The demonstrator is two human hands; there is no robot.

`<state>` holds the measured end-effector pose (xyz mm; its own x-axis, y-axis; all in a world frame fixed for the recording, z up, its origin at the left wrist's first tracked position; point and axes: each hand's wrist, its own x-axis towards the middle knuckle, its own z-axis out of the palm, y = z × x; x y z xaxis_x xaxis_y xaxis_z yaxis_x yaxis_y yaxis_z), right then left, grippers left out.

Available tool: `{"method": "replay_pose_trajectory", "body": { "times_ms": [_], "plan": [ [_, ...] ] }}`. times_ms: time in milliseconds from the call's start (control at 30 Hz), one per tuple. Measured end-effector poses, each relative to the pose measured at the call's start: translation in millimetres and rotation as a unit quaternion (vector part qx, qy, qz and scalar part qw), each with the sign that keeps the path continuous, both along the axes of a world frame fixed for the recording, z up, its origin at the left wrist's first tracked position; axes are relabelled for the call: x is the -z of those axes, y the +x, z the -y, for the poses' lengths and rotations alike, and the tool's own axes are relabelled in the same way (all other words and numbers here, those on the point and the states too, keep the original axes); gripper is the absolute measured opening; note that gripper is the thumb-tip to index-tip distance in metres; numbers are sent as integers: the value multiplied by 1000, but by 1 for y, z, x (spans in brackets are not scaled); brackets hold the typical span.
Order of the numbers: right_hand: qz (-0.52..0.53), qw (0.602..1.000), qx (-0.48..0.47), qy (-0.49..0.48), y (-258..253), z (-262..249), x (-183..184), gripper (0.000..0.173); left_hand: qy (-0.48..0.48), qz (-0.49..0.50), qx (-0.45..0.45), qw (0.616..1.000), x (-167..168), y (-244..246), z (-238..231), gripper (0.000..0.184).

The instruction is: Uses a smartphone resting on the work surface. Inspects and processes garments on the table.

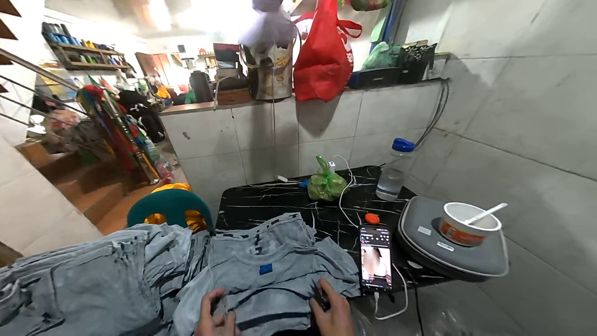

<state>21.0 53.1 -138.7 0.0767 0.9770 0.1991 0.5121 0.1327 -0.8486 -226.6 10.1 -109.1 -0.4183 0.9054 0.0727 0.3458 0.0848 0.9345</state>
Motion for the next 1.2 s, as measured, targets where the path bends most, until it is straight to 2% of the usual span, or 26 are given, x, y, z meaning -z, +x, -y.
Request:
{"method": "replay_pose_trajectory", "body": {
  "times_ms": [33, 67, 100, 133, 200, 267, 300, 367, 500, 633, 700, 733, 800, 833, 933, 1000, 1100, 1133, 1200],
  "plan": [
    [-56, 998, 9, 28, -3, -6, -2, 19, 62, 106, 5, 992, -2, 3, -9, 55],
    [-108, 992, 16, 61, -8, -13, -3, 19, 108, 172, 12, 979, -2, 7, -20, 56],
    [-144, 984, 22, 103, -13, -22, -1, 19, 145, 189, 40, 970, 0, 9, -31, 59],
    [-151, 977, 26, 151, -18, -33, 4, 21, 177, 155, 77, 969, 6, 9, -42, 61],
    [-84, 972, 18, 219, -21, -52, 14, 24, 187, -50, 116, 974, 19, 5, -62, 60],
    [15, 972, 32, 231, -19, -64, 25, 26, 151, -315, 100, 932, 32, -4, -74, 52],
    [48, 973, 46, 221, -19, -68, 30, 30, 115, -399, 95, 904, 37, -12, -79, 53],
    [87, 979, 59, 177, -16, -74, 34, 35, 66, -453, 87, 885, 52, -35, -89, 58],
    [134, 986, 44, 86, -17, -74, 29, 43, 78, -366, 90, 923, 76, -79, -99, 54],
    [146, 986, 22, 83, -10, -71, 35, 44, 114, -304, 117, 938, 81, -90, -91, 48],
    [142, 986, 19, 86, -7, -72, 37, 42, 138, -234, 121, 955, 77, -97, -82, 48],
    [140, 986, 20, 87, -7, -73, 38, 42, 151, -205, 97, 962, 73, -100, -78, 42],
    [142, 986, 23, 87, -7, -75, 38, 44, 163, -172, 35, 971, 56, -104, -73, 18],
    [147, 985, 23, 84, -9, -74, 38, 46, 153, -165, 16, 974, 44, -105, -73, 15],
    [154, 984, 28, 87, -12, -74, 39, 51, 97, -175, 1, 980, 5, -102, -75, 17],
    [148, 984, 27, 93, -11, -73, 40, 53, 50, -224, -3, 973, -3, -102, -86, 23],
    [153, 985, 24, 81, -11, -71, 39, 54, -50, -307, 35, 950, 26, -109, -115, 29],
    [155, 984, 25, 80, -11, -71, 39, 54, -67, -294, 43, 952, 39, -108, -121, 34],
    [163, 984, 26, 72, -13, -71, 38, 55, -45, -197, 26, 979, 62, -108, -125, 41]
  ]
}}
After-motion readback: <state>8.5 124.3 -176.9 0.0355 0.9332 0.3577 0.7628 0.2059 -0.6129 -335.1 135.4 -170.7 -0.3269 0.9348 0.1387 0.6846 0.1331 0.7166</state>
